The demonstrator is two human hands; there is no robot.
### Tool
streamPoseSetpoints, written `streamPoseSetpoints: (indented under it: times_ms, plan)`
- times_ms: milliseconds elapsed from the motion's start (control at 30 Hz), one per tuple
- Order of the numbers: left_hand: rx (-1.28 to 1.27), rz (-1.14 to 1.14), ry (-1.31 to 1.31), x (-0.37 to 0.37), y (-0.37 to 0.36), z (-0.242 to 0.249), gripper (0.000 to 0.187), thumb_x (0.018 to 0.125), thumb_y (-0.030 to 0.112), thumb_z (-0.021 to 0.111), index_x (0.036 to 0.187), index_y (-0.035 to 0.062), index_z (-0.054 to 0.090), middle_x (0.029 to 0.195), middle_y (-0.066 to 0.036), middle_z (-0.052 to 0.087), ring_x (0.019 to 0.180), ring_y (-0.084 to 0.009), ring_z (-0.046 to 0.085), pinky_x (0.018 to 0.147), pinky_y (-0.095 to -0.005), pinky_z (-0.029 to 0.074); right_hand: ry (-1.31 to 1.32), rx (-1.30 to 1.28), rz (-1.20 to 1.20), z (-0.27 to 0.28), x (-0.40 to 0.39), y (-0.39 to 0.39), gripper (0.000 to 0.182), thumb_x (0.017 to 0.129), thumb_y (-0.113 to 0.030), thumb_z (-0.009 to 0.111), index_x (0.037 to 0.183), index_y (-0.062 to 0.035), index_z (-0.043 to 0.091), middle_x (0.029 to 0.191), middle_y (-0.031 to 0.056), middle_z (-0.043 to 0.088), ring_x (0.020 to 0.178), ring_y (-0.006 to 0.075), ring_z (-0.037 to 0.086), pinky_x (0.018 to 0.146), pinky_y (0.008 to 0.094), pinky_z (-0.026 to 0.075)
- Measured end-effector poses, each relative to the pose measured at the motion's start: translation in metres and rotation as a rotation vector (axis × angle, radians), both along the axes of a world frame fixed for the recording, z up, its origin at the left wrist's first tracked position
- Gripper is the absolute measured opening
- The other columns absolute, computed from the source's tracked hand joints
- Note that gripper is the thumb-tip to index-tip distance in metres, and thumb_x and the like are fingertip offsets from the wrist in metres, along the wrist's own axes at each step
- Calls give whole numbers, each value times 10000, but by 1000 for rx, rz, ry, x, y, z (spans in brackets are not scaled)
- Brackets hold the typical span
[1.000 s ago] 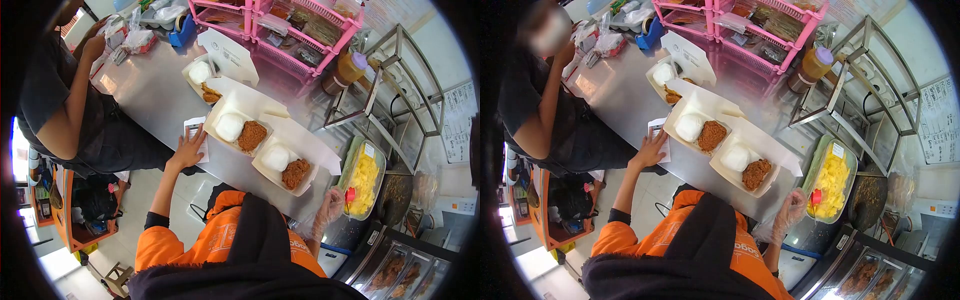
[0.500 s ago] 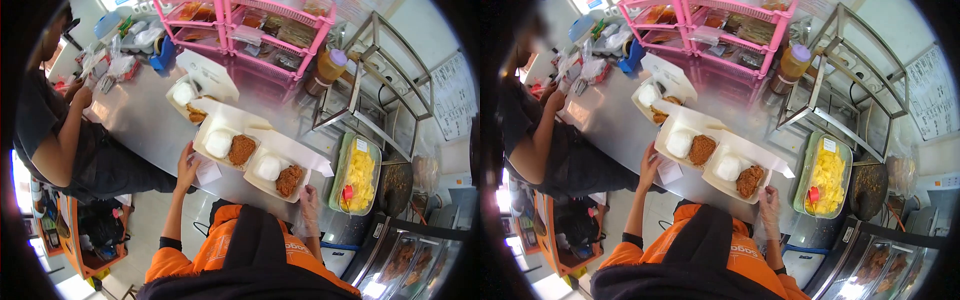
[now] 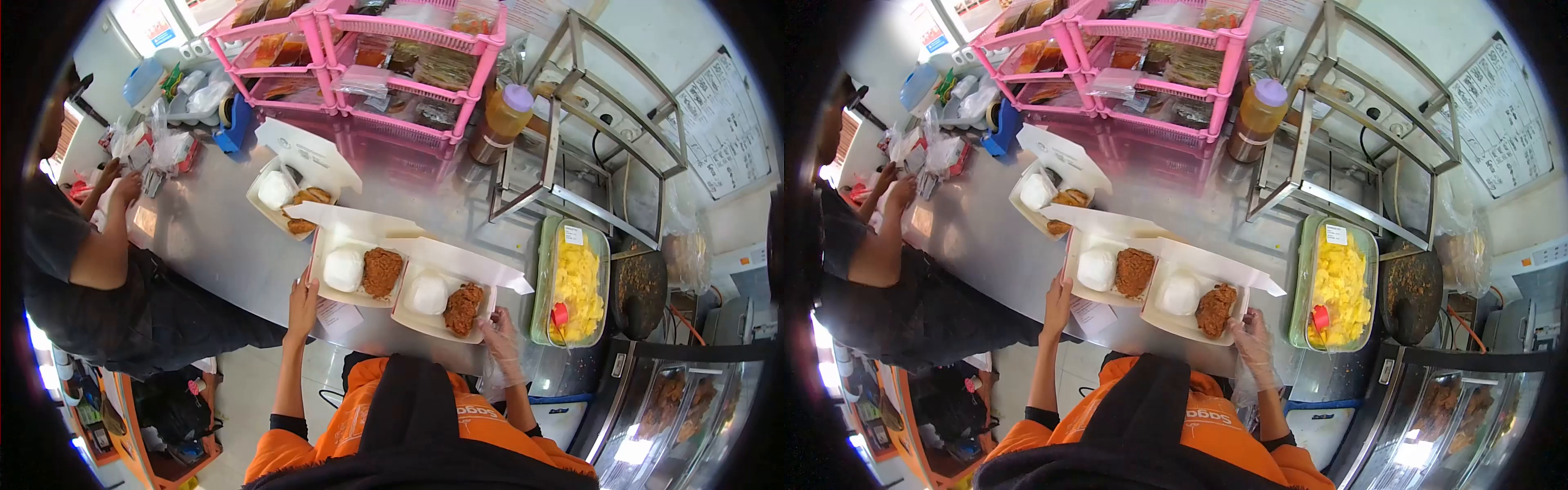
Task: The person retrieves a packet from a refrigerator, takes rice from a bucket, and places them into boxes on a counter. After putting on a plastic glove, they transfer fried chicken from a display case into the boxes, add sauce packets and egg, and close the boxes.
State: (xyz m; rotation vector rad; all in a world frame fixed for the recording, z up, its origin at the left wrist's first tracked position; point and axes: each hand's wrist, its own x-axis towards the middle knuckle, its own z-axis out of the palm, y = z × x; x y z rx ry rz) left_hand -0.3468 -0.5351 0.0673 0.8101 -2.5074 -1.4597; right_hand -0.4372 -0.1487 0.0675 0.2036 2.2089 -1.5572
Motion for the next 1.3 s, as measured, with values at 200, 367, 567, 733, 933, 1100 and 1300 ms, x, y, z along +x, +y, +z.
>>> streamPoseSetpoints:
  times_ms: [200,367,567,733,933,1100,1300]
  plan:
    - [-194,-173,-79,-2,-13,12,492,951,386,385,1292,40,463,1142,-178,598,980,-327,598,1045,-489,258,-27,-14,47,8,-15,8,433,818,-186,649,1158,29,490,1019,86,586,885,125,538,685,261,464]
    - [81,-166,62,-37,-98,56,511,932,439,423,1006,-17,643,1006,-179,650,947,-295,614,827,-334,470,-223,100,44,21,-31,11,529,808,-236,676,1205,17,433,1111,79,553,943,147,538,768,278,452]
    - [-221,-87,513,-141,-201,124,352,890,335,538,969,11,650,898,-144,660,785,-221,601,715,-322,466,-500,87,80,40,-47,10,592,780,-205,680,1277,-123,368,1183,66,522,964,197,563,747,356,485]
    - [-352,-286,310,-255,-280,90,332,893,308,523,1060,45,636,962,-130,655,913,-233,619,803,-340,480,-614,11,145,40,-62,25,520,807,-133,635,1266,-133,389,1168,29,529,966,165,560,765,345,490]
    - [-804,-563,43,-365,-306,20,327,817,240,558,1086,68,628,1073,-181,610,1052,-334,553,939,-394,411,-546,-254,26,62,-56,-20,603,771,-76,670,1305,-58,389,1206,64,528,1053,187,541,913,326,421]
    - [-457,-408,-127,-438,-276,23,409,813,351,554,1134,102,600,1066,-185,619,989,-322,590,900,-399,443,-596,-52,-66,35,-64,-22,599,768,-69,673,1299,-53,397,1204,64,530,1059,186,537,917,325,417]
    - [-571,-528,-91,-472,-281,-18,401,812,338,570,1130,97,603,1059,-174,627,980,-305,597,885,-390,448,-638,2,-134,25,-63,-22,593,764,-60,677,1292,-47,407,1203,64,533,1066,185,532,922,323,412]
